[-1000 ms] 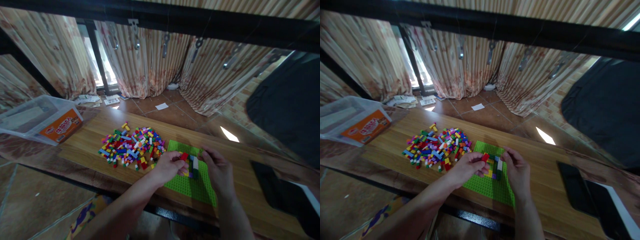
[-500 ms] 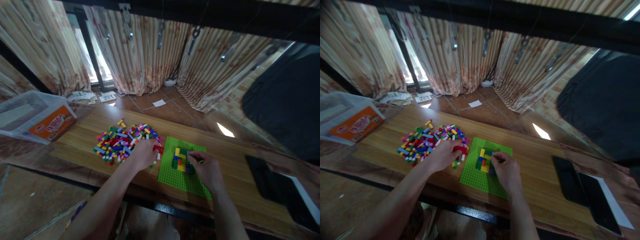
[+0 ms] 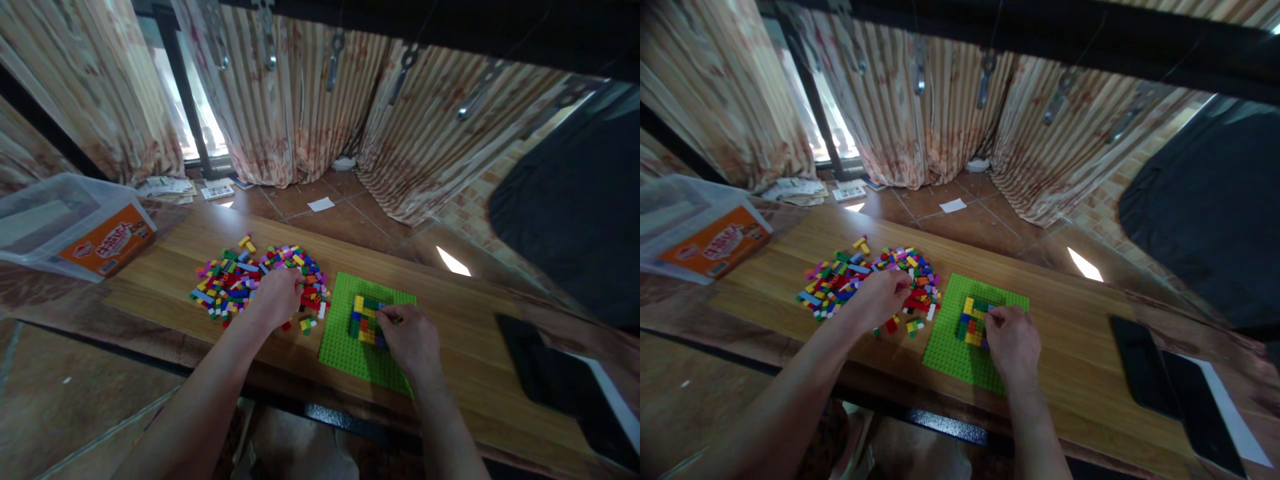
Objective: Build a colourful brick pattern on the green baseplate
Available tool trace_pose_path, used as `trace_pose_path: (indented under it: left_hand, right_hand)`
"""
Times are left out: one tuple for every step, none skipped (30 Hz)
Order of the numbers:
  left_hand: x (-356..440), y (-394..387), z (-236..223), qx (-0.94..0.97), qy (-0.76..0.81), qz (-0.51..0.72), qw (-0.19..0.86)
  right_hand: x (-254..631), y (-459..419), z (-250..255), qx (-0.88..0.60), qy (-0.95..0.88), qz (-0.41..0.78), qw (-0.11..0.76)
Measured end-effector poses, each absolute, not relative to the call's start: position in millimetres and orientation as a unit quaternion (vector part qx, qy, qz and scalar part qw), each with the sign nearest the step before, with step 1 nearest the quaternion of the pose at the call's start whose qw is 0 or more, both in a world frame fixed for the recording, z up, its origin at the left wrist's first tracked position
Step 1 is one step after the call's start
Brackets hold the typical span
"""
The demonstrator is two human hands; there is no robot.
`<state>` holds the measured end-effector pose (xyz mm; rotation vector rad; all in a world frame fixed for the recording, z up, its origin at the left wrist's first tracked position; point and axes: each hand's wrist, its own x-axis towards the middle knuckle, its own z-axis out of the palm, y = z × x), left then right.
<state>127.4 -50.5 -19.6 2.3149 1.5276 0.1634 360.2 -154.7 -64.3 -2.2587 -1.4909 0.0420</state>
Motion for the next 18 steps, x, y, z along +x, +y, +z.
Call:
trace_pose_path:
  left_hand:
    - [128, -50, -20, 0.819, 0.541, 0.062, 0.181]
    - [128, -50, -21, 0.817, 0.542, 0.066, 0.182]
    - [128, -50, -22, 0.816, 0.544, 0.070, 0.184]
    - [128, -50, -23, 0.813, 0.548, 0.074, 0.185]
    - [129, -50, -24, 0.810, 0.551, 0.074, 0.186]
    - [129, -49, -24, 0.808, 0.554, 0.073, 0.187]
    - [130, -49, -24, 0.807, 0.555, 0.072, 0.187]
    - [130, -49, -24, 0.808, 0.554, 0.070, 0.187]
    - [130, -49, -23, 0.809, 0.553, 0.068, 0.187]
    - [131, -48, -23, 0.809, 0.553, 0.068, 0.186]
    - [131, -48, -23, 0.809, 0.554, 0.070, 0.184]
    - [131, -48, -23, 0.809, 0.555, 0.074, 0.181]
    - [131, -48, -23, 0.809, 0.555, 0.077, 0.179]
    - [131, -47, -23, 0.809, 0.555, 0.079, 0.178]
    - [131, -47, -23, 0.809, 0.554, 0.082, 0.178]
    - [132, -47, -23, 0.811, 0.552, 0.083, 0.178]
    - [132, -47, -22, 0.811, 0.550, 0.082, 0.179]
    - [132, -47, -22, 0.812, 0.549, 0.080, 0.180]
  right_hand:
    - [362, -155, -65, -0.809, -0.543, 0.013, 0.225]
    - [364, -155, -66, -0.803, -0.547, 0.013, 0.236]
    - [366, -155, -66, -0.798, -0.549, 0.015, 0.249]
    - [369, -156, -66, -0.795, -0.547, 0.018, 0.261]
    - [372, -156, -65, -0.795, -0.541, 0.023, 0.273]
    - [375, -157, -65, -0.799, -0.529, 0.029, 0.285]
    - [378, -158, -65, -0.805, -0.513, 0.040, 0.295]
    - [382, -158, -65, -0.812, -0.496, 0.057, 0.303]
    - [385, -159, -66, -0.816, -0.482, 0.078, 0.309]
    - [387, -160, -68, -0.818, -0.472, 0.101, 0.312]
    - [389, -160, -70, -0.817, -0.469, 0.123, 0.312]
    - [390, -160, -72, -0.815, -0.469, 0.139, 0.310]
    - [390, -160, -75, -0.814, -0.470, 0.147, 0.308]
    - [389, -159, -77, -0.813, -0.472, 0.150, 0.306]
    - [388, -159, -78, -0.813, -0.472, 0.150, 0.305]
    - [387, -158, -80, -0.814, -0.472, 0.150, 0.304]
    - [386, -157, -80, -0.815, -0.471, 0.148, 0.304]
    - [385, -156, -81, -0.816, -0.470, 0.146, 0.303]
